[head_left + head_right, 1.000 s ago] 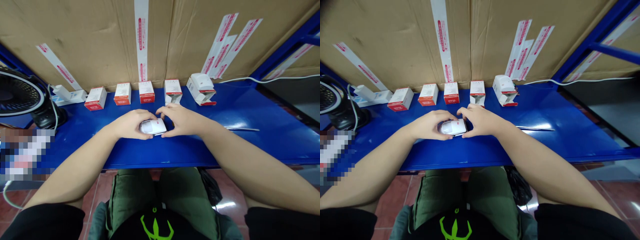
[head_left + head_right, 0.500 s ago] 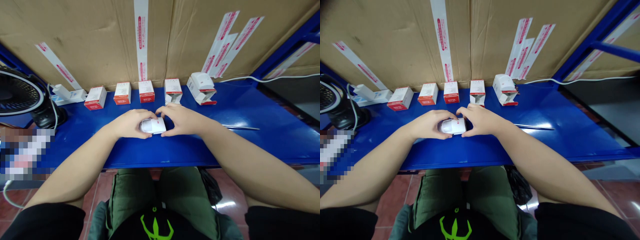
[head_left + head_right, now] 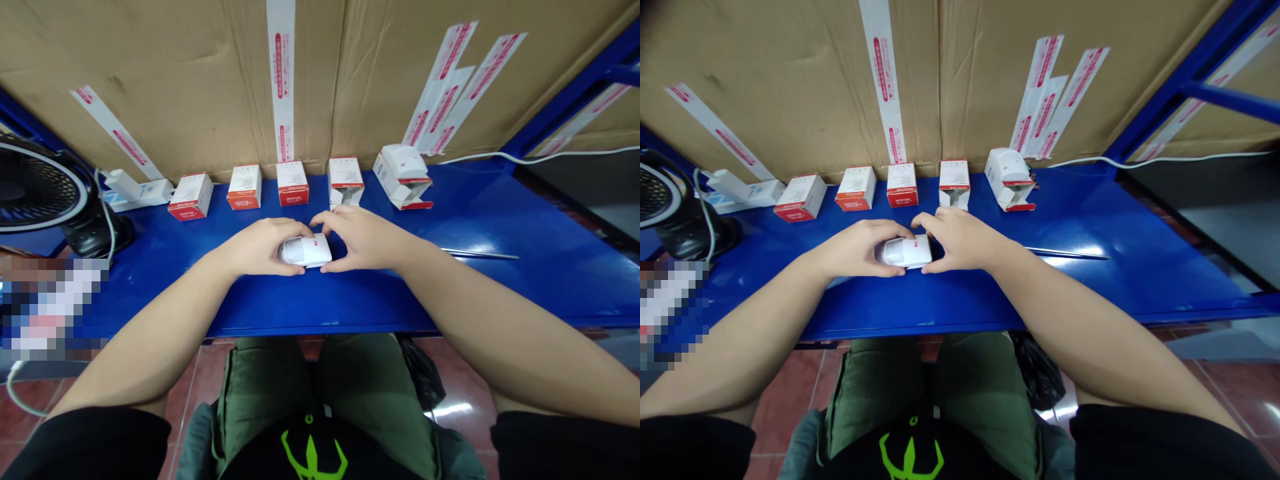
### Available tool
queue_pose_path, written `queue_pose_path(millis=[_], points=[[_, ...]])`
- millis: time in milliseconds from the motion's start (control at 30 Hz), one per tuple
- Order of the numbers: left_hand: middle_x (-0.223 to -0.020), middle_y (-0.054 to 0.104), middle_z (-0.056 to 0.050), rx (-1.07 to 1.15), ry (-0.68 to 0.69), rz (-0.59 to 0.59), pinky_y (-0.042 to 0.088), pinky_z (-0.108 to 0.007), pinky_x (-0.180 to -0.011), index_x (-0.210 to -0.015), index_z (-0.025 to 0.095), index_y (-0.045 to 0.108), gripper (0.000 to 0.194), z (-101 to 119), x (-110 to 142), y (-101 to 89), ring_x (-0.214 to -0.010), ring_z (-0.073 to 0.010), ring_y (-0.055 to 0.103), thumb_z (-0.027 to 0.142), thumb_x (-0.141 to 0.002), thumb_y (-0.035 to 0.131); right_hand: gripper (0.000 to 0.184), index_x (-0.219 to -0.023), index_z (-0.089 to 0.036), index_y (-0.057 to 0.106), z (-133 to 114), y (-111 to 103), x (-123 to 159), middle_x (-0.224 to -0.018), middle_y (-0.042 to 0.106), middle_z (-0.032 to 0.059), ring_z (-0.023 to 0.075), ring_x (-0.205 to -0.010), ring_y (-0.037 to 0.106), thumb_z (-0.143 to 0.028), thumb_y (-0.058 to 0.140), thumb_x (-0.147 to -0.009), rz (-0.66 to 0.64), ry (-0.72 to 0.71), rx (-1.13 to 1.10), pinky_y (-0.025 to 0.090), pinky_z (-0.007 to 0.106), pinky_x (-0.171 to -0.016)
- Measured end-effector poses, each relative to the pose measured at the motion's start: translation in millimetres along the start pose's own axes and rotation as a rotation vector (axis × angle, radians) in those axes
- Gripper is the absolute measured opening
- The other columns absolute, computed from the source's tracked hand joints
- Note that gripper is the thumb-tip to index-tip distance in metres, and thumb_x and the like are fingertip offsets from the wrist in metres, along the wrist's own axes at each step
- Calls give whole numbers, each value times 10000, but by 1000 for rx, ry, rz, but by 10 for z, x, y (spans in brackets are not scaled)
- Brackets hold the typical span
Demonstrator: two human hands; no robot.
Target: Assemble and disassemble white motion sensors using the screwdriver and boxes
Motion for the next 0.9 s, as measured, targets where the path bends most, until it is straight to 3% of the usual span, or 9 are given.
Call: queue_pose_path(millis=[167, 367, 567, 733, 900], points=[[-1306, 841, -104, 1, -12, -14, 633, -418, -1010, -1340, 208, 738, 514, 5, 7, -7, -1131, -291, 819, 345, -883, 930, 673, -1350, -207, 697, -1, 35, 1, -1111, 790, 133, 375, -1092, 722, -476, 952, -788, 47, -43, 33, 570, 500, -969], [-1283, 837, -114, 7, -29, -24, 627, -411, -994, -1352, 183, 720, 490, 30, 0, -6, -1127, -294, 816, 238, -889, 873, 586, -1252, -219, 668, -40, 69, -1, -1116, 793, 120, 351, -1044, 745, -443, 915, -770, 115, -33, -10, 571, 478, -921], [-1352, 817, -122, 172, -16, 8, 609, -404, -1044, -1374, 201, 704, 557, -53, 32, -71, -1202, -289, 793, 391, -904, 934, 611, -1178, -259, 553, -79, 78, 2, -1056, 756, 45, 241, -880, 733, -382, 925, -709, 178, 32, -339, 602, 404, -807], [-1343, 814, -125, 316, -37, 92, 616, -385, -1020, -1337, 209, 692, 605, -98, 54, -103, -1199, -280, 793, 550, -902, 940, 740, -1160, -277, 502, -73, 159, -29, -1106, 710, 41, 225, -923, 741, -479, 1012, -665, 340, 13, -602, 675, 439, -879], [-1306, 814, -133, 356, -28, 148, 638, -373, -977, -1304, 208, 670, 605, -135, 61, -55, -1158, -270, 805, 540, -888, 958, 834, -1192, -267, 529, -60, 218, -42, -1139, 721, 56, 242, -959, 766, -609, 1054, -641, 414, -8, -627, 707, 479, -930]])
Point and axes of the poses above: each hand's wrist, its own x-axis away from the middle knuckle, its own y-axis out of the palm, z = x × y, the point moved 1 cm from there along -x, towards the middle knuckle
